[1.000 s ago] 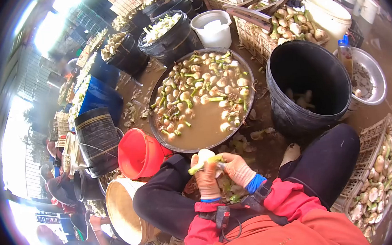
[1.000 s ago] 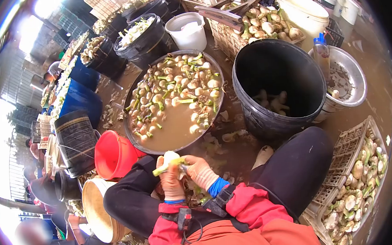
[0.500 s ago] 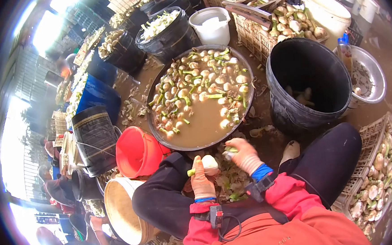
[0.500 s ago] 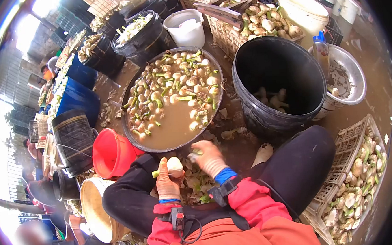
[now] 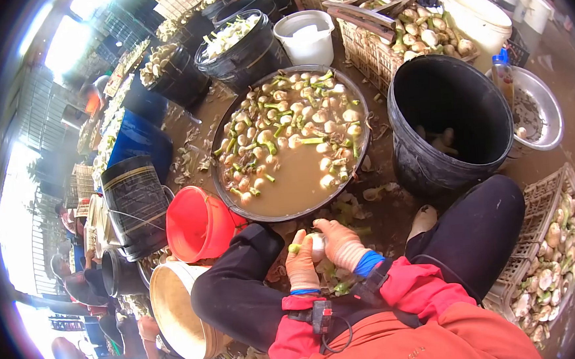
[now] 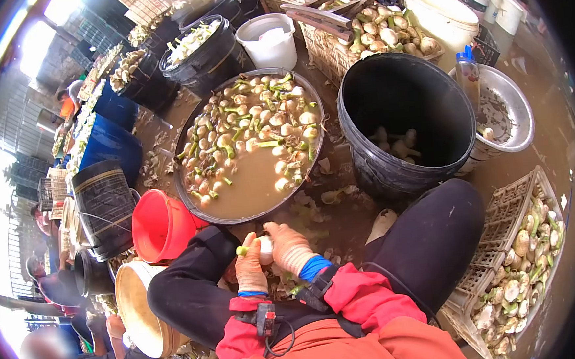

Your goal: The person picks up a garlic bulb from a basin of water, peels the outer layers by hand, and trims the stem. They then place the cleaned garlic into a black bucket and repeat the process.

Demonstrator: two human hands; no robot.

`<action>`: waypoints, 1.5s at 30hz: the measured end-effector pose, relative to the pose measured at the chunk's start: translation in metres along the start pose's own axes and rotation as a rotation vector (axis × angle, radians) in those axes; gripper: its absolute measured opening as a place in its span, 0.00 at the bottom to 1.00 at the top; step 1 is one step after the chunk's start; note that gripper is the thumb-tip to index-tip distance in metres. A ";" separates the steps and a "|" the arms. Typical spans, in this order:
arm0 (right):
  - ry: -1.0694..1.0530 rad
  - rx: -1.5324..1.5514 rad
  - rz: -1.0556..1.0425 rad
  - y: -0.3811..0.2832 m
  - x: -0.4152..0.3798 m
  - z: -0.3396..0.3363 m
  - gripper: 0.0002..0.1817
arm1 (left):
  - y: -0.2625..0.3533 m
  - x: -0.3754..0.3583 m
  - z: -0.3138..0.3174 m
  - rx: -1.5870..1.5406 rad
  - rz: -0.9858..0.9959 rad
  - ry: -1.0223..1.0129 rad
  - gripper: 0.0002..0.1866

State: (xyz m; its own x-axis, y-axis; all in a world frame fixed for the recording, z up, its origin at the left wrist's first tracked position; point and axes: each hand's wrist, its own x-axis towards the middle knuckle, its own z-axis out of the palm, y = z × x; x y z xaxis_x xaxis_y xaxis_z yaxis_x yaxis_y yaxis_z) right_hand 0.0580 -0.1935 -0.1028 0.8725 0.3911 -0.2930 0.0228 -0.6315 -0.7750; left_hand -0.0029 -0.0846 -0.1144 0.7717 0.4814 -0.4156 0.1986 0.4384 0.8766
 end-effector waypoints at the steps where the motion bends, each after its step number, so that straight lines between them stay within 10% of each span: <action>1: 0.032 0.041 0.020 0.007 0.005 -0.001 0.24 | 0.003 -0.002 0.001 -0.078 -0.032 -0.052 0.21; 9: 0.088 0.127 0.229 0.061 0.027 -0.004 0.23 | 0.021 -0.014 0.009 -0.283 -0.038 -0.418 0.22; 12: 0.040 0.768 0.443 0.076 0.036 -0.004 0.22 | 0.025 -0.007 -0.005 -0.346 0.000 -0.436 0.20; 21: -0.205 1.215 0.038 0.031 0.014 -0.010 0.25 | 0.017 -0.003 -0.002 0.074 0.321 -0.478 0.14; 35: 0.245 1.885 -0.043 0.031 0.024 -0.051 0.14 | 0.036 0.008 -0.009 -0.655 -0.305 -0.124 0.21; 39: 0.131 1.327 0.078 0.040 0.019 -0.025 0.11 | 0.038 0.005 -0.006 -0.791 -0.276 -0.209 0.24; 42: -0.214 0.155 -0.171 0.039 0.007 -0.015 0.19 | 0.049 -0.001 0.009 -0.764 -0.329 -0.265 0.26; 44: -0.476 0.160 0.104 0.020 -0.005 -0.020 0.25 | 0.056 -0.002 0.026 -0.743 -0.343 -0.292 0.25; 45: -0.468 0.102 -0.091 0.043 0.005 0.009 0.21 | 0.058 0.001 0.036 -0.730 -0.329 -0.340 0.24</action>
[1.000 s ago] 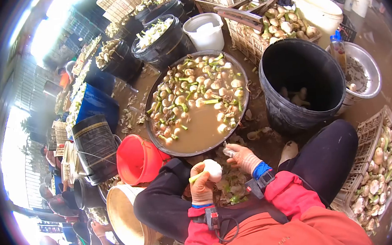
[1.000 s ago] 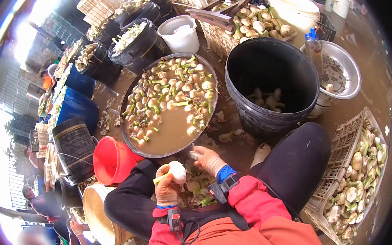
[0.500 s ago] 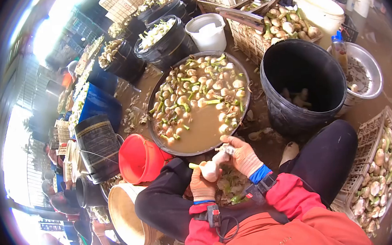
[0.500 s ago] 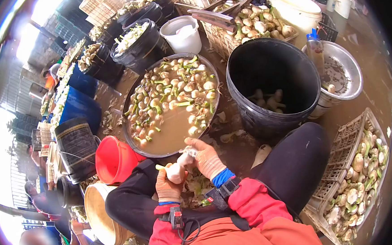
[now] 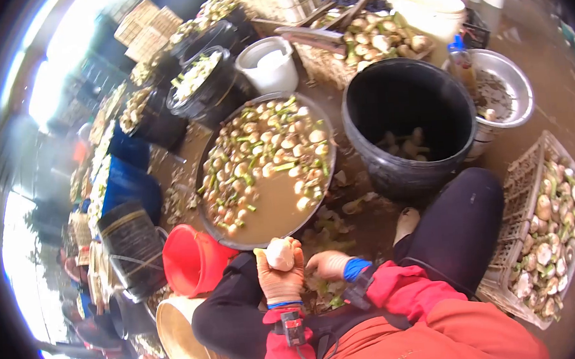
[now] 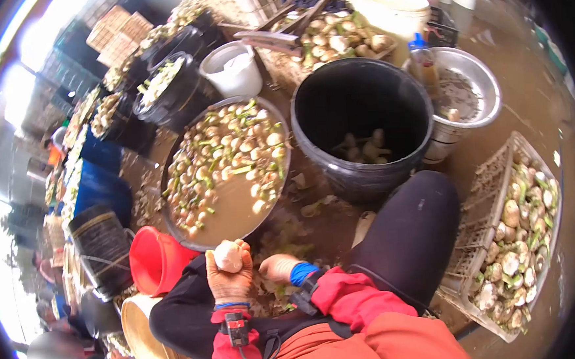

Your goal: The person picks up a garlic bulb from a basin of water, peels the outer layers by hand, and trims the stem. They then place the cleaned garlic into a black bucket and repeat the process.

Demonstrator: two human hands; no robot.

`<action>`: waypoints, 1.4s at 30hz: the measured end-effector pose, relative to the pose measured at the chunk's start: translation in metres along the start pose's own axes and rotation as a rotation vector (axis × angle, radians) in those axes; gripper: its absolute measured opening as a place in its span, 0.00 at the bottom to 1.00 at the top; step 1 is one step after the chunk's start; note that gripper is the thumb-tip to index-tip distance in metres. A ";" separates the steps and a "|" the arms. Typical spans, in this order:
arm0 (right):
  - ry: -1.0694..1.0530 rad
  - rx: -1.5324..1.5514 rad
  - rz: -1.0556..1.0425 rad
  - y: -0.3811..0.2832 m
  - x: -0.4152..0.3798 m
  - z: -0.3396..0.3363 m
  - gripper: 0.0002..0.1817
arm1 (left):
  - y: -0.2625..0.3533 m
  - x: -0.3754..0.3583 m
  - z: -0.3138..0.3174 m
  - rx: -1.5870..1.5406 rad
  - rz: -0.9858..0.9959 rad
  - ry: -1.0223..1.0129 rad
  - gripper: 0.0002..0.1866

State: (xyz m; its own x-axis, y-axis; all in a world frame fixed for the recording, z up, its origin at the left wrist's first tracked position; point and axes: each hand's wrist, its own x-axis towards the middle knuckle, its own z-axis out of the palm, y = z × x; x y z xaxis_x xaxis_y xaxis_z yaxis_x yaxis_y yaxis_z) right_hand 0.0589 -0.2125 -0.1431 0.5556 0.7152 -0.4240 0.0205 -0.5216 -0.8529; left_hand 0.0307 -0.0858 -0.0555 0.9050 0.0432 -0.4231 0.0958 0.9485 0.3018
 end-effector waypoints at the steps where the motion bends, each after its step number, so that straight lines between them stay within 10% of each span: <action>1: -0.050 -0.091 -0.004 -0.007 -0.005 -0.004 0.20 | -0.005 0.006 0.014 0.038 -0.013 -0.016 0.24; 8: 0.187 0.308 0.258 -0.011 -0.010 0.001 0.26 | -0.071 0.035 0.138 0.243 -0.153 -0.485 0.32; 14: 0.029 -0.069 0.069 0.003 0.008 -0.002 0.24 | -0.071 0.038 0.178 0.398 -0.125 -0.794 0.40; 22: -0.029 0.154 0.158 -0.004 0.012 -0.008 0.25 | 0.009 0.117 0.028 1.015 0.125 0.150 0.17; 28: -0.075 0.123 0.160 -0.012 0.005 -0.025 0.26 | -0.004 0.213 -0.076 1.846 0.406 0.067 0.17; 31: -0.010 0.141 0.186 0.008 0.028 -0.005 0.23 | -0.016 0.251 -0.098 1.666 -0.084 0.092 0.21; 32: 0.016 0.128 0.205 0.012 0.034 -0.001 0.22 | 0.001 0.277 -0.131 1.769 -0.146 -0.318 0.23; 34: 0.049 0.160 0.211 0.008 0.027 -0.006 0.20 | -0.017 0.227 -0.047 1.495 -0.344 0.143 0.21; 42: 0.628 0.579 0.057 0.011 0.024 -0.011 0.16 | 0.009 0.112 0.006 0.710 -0.101 0.118 0.21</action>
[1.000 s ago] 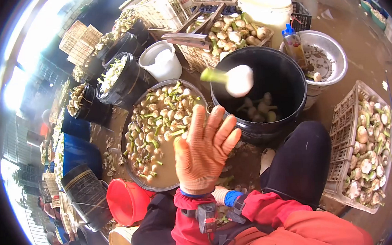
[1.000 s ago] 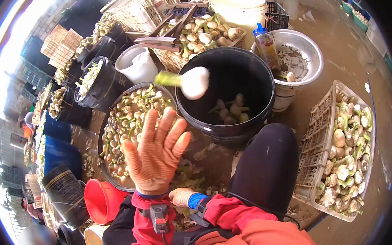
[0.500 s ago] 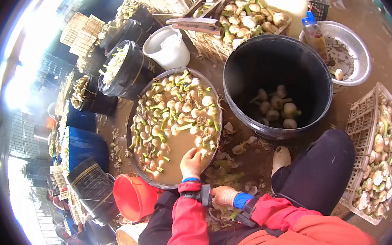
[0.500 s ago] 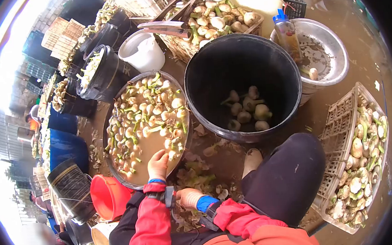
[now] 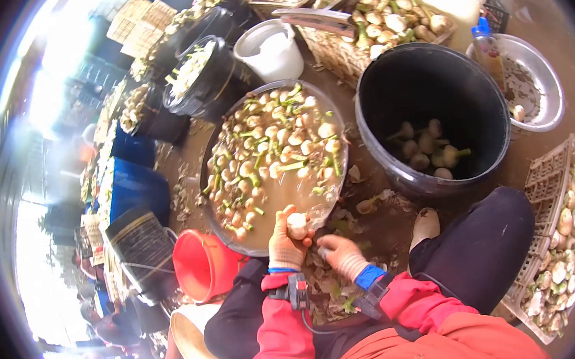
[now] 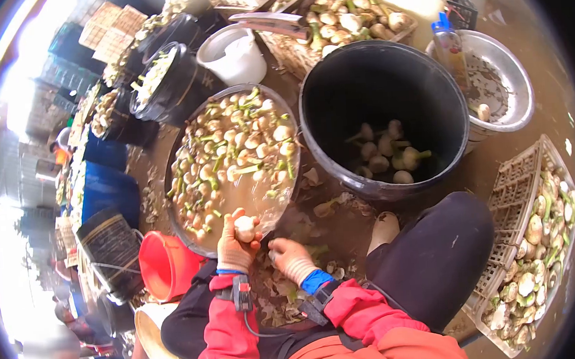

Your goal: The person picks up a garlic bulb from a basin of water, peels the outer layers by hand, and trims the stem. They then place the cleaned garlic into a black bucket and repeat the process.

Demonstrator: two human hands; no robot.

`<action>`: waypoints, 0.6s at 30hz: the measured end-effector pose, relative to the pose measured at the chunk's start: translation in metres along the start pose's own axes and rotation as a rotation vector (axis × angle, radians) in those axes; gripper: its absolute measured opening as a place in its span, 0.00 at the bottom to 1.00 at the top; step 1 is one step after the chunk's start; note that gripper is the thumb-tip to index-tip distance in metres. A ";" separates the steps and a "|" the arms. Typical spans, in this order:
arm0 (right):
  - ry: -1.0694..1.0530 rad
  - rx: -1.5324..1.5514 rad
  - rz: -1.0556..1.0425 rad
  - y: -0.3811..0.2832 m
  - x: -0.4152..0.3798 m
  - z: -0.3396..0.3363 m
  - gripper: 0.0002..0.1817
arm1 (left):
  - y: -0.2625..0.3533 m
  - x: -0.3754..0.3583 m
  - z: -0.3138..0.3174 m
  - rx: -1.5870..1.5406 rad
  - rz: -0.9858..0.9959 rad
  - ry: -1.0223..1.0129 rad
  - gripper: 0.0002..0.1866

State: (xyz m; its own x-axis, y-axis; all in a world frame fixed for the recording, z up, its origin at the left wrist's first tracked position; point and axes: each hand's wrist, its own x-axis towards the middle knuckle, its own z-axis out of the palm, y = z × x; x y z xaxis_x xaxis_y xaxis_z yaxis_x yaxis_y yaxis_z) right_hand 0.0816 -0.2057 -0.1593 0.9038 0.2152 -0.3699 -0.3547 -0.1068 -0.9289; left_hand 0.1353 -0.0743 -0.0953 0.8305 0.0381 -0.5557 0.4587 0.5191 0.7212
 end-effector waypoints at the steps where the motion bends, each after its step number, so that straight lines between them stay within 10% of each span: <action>1: 0.066 0.087 -0.036 -0.004 0.000 0.000 0.16 | 0.002 -0.019 0.002 -0.091 0.015 0.028 0.22; 7: 0.060 0.482 -0.221 -0.048 -0.020 -0.008 0.18 | -0.013 -0.100 -0.014 -0.334 0.137 -0.225 0.25; 11: -0.097 0.472 -0.270 -0.058 -0.035 -0.005 0.19 | -0.033 -0.109 -0.036 -0.393 0.102 -0.166 0.19; 18: -0.120 0.252 -0.216 -0.068 -0.048 0.004 0.18 | -0.052 -0.110 -0.028 -0.328 -0.141 0.171 0.36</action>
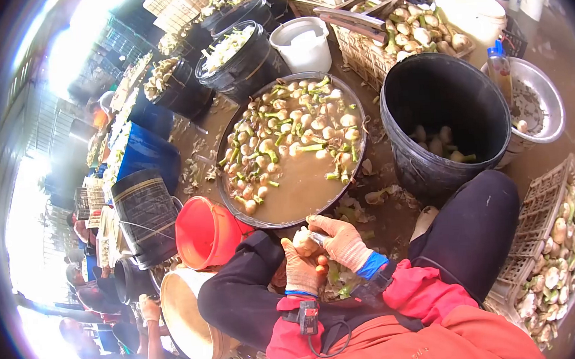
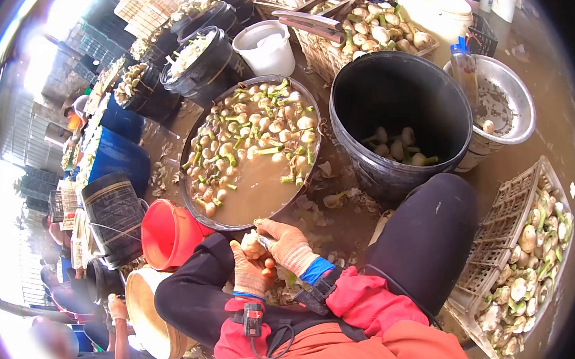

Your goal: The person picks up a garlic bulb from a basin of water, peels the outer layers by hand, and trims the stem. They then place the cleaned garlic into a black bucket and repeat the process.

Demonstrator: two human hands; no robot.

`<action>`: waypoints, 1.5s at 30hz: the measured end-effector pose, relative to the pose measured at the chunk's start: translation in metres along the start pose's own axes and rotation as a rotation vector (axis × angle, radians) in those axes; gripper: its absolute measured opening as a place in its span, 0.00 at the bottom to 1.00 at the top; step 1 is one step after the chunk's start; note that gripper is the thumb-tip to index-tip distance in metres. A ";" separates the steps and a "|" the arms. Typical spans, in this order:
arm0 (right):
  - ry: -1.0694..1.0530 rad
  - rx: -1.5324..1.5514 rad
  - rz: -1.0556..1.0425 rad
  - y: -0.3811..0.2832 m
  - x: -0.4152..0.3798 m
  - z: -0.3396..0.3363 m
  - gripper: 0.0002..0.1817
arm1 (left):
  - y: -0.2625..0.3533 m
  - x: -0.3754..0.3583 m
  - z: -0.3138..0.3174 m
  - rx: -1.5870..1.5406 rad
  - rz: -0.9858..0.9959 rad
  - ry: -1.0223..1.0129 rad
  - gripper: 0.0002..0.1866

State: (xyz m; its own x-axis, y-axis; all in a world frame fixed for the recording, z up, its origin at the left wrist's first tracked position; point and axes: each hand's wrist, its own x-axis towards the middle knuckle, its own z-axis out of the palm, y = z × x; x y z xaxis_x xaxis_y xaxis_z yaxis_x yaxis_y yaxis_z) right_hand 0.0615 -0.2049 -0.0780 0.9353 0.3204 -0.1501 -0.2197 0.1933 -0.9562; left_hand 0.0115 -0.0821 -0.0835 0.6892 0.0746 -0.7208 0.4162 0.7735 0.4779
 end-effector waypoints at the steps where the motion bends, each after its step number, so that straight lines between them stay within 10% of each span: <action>1: -0.029 -0.079 0.061 -0.007 -0.001 0.000 0.20 | -0.001 0.000 -0.002 -0.009 0.004 -0.021 0.37; 10: 0.119 -0.707 -0.375 0.020 0.006 0.006 0.13 | -0.027 0.010 0.003 -0.036 0.138 0.057 0.37; 13: 0.063 0.405 0.516 0.010 0.013 0.007 0.14 | -0.016 -0.003 0.004 0.077 0.098 -0.012 0.41; 16: 0.051 0.313 0.168 0.010 0.010 0.005 0.15 | -0.008 -0.001 -0.004 0.094 -0.001 -0.035 0.40; 28: -0.142 0.073 -0.040 0.012 0.006 0.004 0.14 | -0.003 0.008 -0.015 -0.122 0.187 0.009 0.19; 34: 0.187 0.442 0.192 0.043 0.028 -0.021 0.17 | 0.006 -0.008 -0.010 -0.286 0.237 -0.442 0.18; 45: -0.174 0.308 0.302 0.002 0.008 -0.008 0.26 | 0.002 0.001 -0.015 0.020 0.568 -0.509 0.32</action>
State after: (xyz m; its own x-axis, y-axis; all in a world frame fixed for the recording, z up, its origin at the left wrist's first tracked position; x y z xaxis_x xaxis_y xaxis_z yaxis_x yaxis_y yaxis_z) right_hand 0.0705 -0.2096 -0.0831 0.7621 0.5507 -0.3406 -0.5716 0.3253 -0.7533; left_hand 0.0038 -0.0708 -0.0910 0.9870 0.1547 -0.0438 -0.0764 0.6908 0.7190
